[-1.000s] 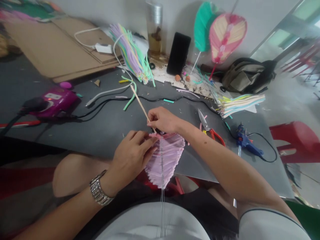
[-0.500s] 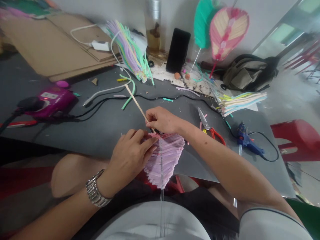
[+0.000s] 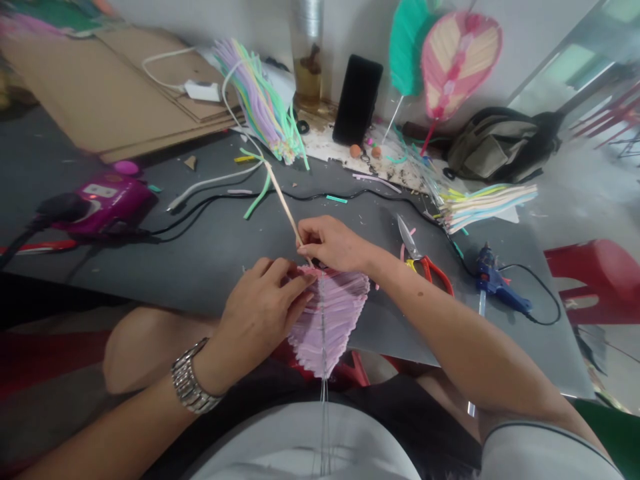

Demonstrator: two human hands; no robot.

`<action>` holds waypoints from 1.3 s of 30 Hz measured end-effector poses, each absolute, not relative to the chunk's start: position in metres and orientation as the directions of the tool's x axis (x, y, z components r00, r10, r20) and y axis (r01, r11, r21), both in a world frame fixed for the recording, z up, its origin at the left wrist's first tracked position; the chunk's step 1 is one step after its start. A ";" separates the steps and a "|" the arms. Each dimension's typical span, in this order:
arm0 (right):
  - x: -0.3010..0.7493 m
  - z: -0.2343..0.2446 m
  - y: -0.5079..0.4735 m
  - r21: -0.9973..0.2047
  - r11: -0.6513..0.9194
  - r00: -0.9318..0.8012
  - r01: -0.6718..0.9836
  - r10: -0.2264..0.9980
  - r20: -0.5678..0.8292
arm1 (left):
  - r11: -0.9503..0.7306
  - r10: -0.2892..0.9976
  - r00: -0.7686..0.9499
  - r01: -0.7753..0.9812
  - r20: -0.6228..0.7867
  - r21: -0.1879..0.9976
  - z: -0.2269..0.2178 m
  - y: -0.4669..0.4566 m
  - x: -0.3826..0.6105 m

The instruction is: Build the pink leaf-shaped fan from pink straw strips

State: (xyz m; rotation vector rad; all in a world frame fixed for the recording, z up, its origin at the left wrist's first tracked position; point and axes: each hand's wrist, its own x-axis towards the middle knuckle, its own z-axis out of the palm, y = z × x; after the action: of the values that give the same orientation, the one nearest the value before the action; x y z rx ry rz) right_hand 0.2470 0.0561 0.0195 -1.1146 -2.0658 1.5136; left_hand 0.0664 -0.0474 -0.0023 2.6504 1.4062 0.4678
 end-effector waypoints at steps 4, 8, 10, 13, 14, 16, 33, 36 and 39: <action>0.250 0.017 0.052 -0.919 0.143 -0.624 0.368 0.771 -0.130 | -0.558 0.830 0.525 0.795 0.190 0.239 0.001 -0.048 0.067; 0.254 0.012 0.048 -0.910 0.181 -0.606 0.372 0.791 -0.090 | -0.551 0.834 0.526 0.796 0.164 0.249 0.003 -0.048 0.068; 0.254 0.011 0.046 -0.931 0.158 -0.580 0.330 0.811 -0.068 | -0.553 0.833 0.527 0.793 0.168 0.256 0.003 -0.048 0.067; 0.254 0.010 0.044 -0.966 0.099 -0.537 0.240 0.842 -0.047 | -0.557 0.831 0.525 0.790 0.184 0.256 0.001 -0.047 0.067; 0.253 0.011 0.043 -0.968 0.098 -0.528 0.230 0.848 -0.039 | -0.557 0.831 0.524 0.791 0.189 0.253 0.001 -0.047 0.067; 0.252 0.011 0.042 -0.961 0.126 -0.516 0.248 0.856 -0.021 | -0.557 0.830 0.521 0.794 0.199 0.245 0.000 -0.047 0.068; 0.252 0.012 0.038 -0.909 0.229 -0.547 0.349 0.837 0.001 | -0.569 0.821 0.523 0.785 0.230 0.245 0.000 -0.047 0.067; 0.252 0.010 0.038 -0.912 0.227 -0.550 0.343 0.835 0.001 | -0.566 0.823 0.524 0.785 0.220 0.250 0.001 -0.048 0.067; 0.253 0.009 0.037 -0.910 0.253 -0.552 0.329 0.833 0.032 | -0.563 0.826 0.523 0.784 0.211 0.261 0.002 -0.048 0.066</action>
State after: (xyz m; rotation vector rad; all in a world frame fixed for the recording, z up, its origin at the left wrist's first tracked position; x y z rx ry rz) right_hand 0.2530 0.0370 0.0089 -1.0518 -2.0093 1.2697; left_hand 0.0663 -0.0477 0.0019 2.6230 1.3941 0.4720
